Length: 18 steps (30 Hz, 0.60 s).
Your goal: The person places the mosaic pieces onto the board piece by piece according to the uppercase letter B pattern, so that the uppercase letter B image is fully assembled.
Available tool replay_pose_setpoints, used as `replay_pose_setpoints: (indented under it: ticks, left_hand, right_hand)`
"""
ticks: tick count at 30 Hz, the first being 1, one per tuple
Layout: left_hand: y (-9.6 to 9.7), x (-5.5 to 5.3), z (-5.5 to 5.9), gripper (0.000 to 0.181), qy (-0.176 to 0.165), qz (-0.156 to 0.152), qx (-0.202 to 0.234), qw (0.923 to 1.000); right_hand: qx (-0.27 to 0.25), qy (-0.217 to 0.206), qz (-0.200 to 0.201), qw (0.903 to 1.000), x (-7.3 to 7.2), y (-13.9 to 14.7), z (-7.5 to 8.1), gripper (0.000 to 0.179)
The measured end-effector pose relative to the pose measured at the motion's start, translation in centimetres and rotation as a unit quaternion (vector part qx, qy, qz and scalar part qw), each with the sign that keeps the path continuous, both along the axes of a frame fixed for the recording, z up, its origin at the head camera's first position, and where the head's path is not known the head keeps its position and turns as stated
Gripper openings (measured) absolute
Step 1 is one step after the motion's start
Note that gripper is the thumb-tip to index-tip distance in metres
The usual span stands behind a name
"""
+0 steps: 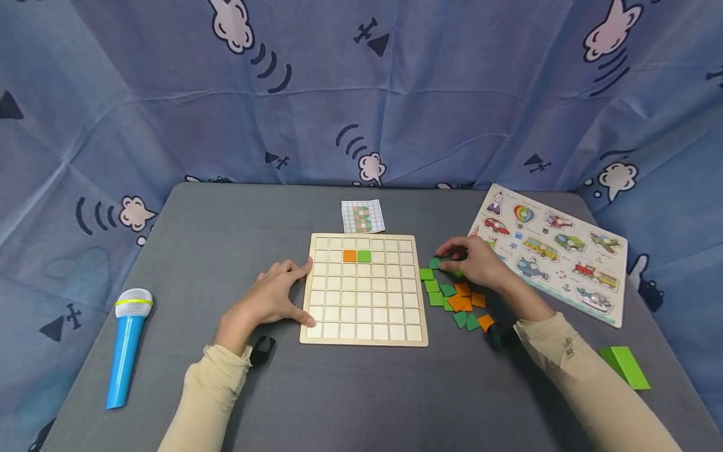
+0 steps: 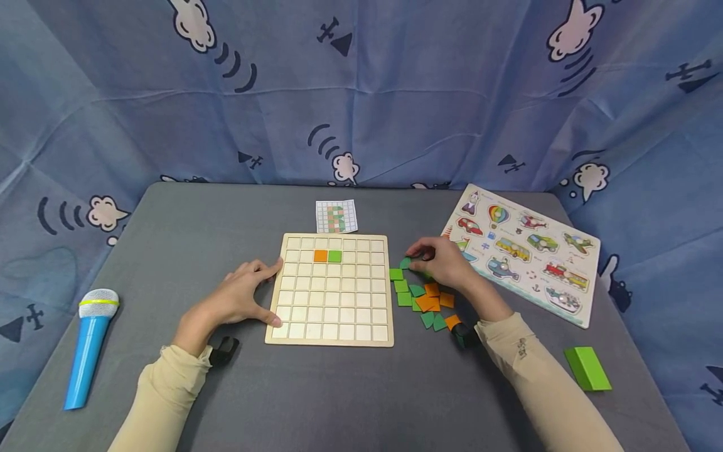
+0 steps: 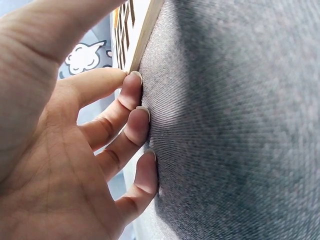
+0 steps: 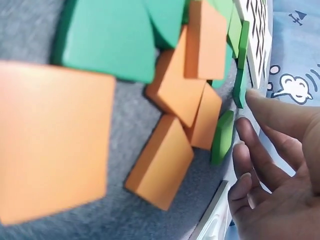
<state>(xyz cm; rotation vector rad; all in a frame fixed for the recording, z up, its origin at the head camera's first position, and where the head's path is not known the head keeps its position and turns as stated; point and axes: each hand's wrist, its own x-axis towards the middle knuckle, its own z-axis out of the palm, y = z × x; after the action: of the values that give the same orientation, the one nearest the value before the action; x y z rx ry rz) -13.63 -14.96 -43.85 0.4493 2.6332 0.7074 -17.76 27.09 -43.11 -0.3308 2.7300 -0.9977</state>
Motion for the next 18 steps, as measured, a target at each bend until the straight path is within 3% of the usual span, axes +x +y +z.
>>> replay_pose_setpoints:
  ticks: [18]
  left_hand:
    - [-0.01, 0.01, -0.01, 0.128, 0.005, 0.002, -0.006, 1.0]
  right_hand:
    - [0.003, -0.003, -0.002, 1.0, 0.25, -0.32, -0.55, 0.023]
